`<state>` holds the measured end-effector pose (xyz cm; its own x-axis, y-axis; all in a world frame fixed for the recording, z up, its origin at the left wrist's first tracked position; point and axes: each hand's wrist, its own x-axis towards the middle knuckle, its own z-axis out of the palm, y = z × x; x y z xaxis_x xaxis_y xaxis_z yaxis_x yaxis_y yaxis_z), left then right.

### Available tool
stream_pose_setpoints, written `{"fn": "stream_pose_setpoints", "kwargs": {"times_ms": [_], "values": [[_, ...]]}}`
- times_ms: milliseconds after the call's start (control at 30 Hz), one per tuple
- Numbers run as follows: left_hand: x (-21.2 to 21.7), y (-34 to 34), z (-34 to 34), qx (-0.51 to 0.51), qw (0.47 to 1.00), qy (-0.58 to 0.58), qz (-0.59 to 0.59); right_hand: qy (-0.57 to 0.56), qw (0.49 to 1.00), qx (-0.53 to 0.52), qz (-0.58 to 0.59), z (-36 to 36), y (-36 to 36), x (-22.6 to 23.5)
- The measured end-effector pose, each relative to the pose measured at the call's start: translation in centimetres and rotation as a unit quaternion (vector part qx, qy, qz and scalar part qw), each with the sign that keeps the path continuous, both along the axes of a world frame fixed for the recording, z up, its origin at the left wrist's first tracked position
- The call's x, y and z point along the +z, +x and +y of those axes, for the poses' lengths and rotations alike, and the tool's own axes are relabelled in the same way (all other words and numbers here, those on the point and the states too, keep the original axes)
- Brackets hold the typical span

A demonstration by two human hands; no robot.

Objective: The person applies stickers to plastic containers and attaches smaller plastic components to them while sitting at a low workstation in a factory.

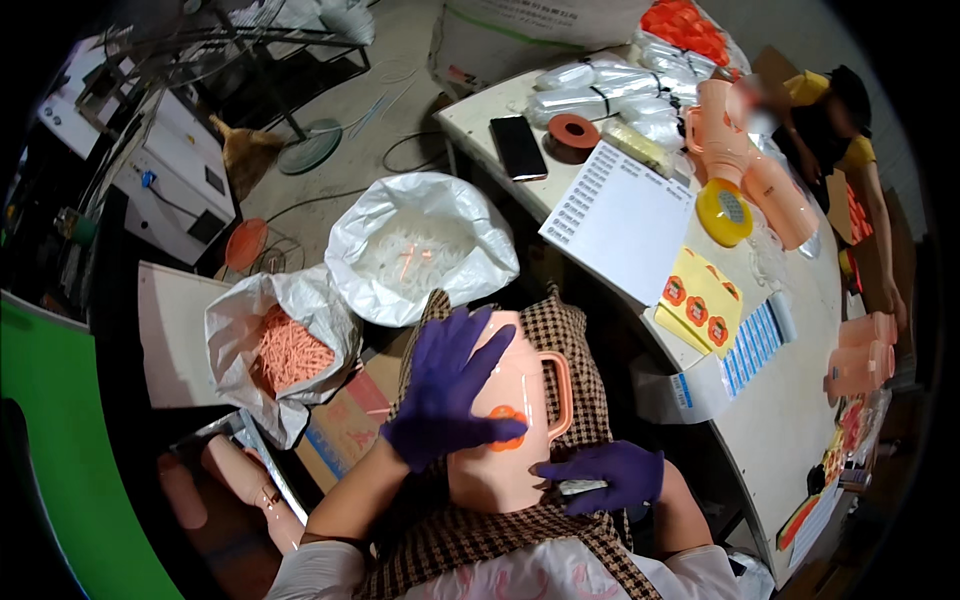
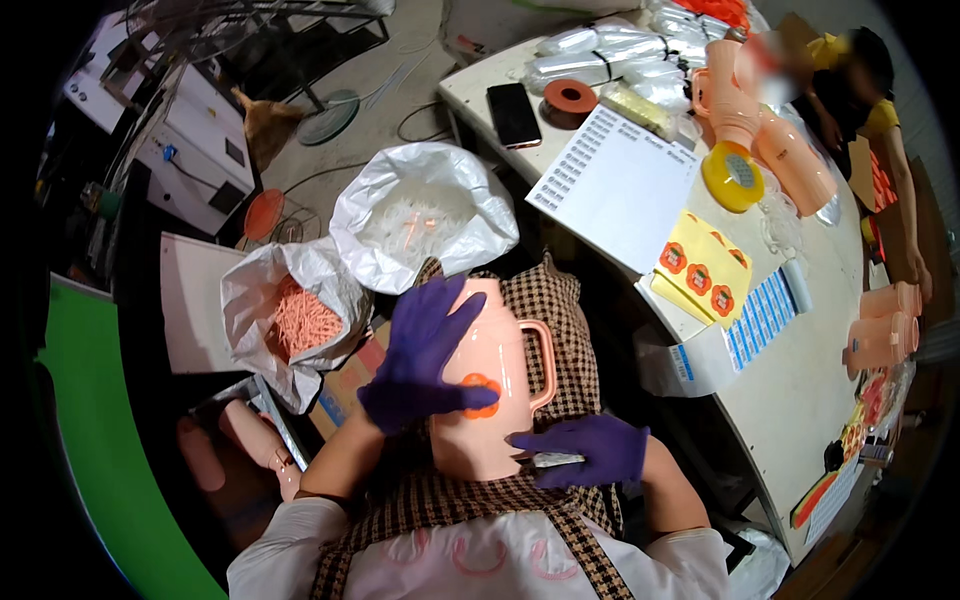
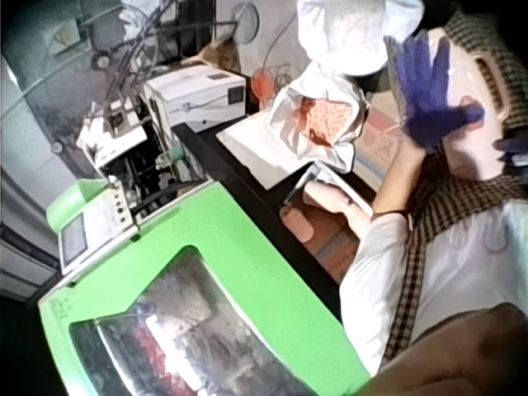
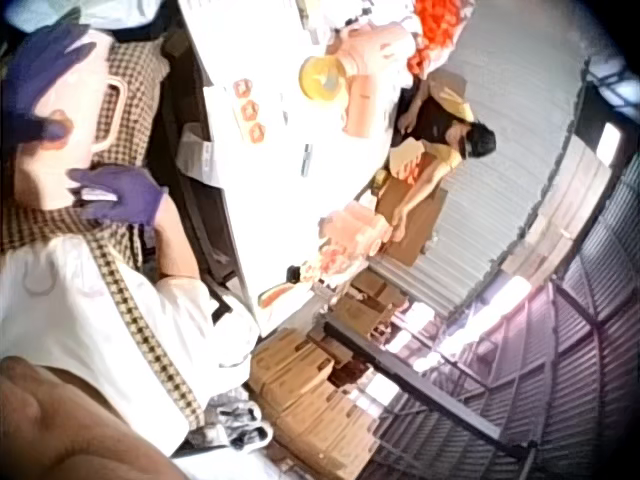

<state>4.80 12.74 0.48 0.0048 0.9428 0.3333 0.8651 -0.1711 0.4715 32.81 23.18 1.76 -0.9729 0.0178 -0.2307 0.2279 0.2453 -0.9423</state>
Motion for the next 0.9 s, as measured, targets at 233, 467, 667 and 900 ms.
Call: {"fn": "stream_pose_setpoints", "kwargs": {"times_ms": [233,467,667,900], "values": [[-2.5,-6.2,4.9,0.015,0.986,-0.011,-0.165,0.233,0.904,-0.35,0.079,3.2,3.1,-0.1],[1.6,-3.8,6.0,0.025,0.98,-0.008,-0.196,0.336,0.788,-0.499,0.128,10.6,0.6,-1.2],[0.5,0.3,10.6,0.111,0.934,-0.34,0.009,0.463,0.741,-0.478,0.088,23.5,-5.4,-1.5],[-0.4,-0.4,10.3,0.118,0.943,-0.31,-0.034,0.485,0.721,-0.485,-0.098,30.2,-9.3,-5.0]]}}
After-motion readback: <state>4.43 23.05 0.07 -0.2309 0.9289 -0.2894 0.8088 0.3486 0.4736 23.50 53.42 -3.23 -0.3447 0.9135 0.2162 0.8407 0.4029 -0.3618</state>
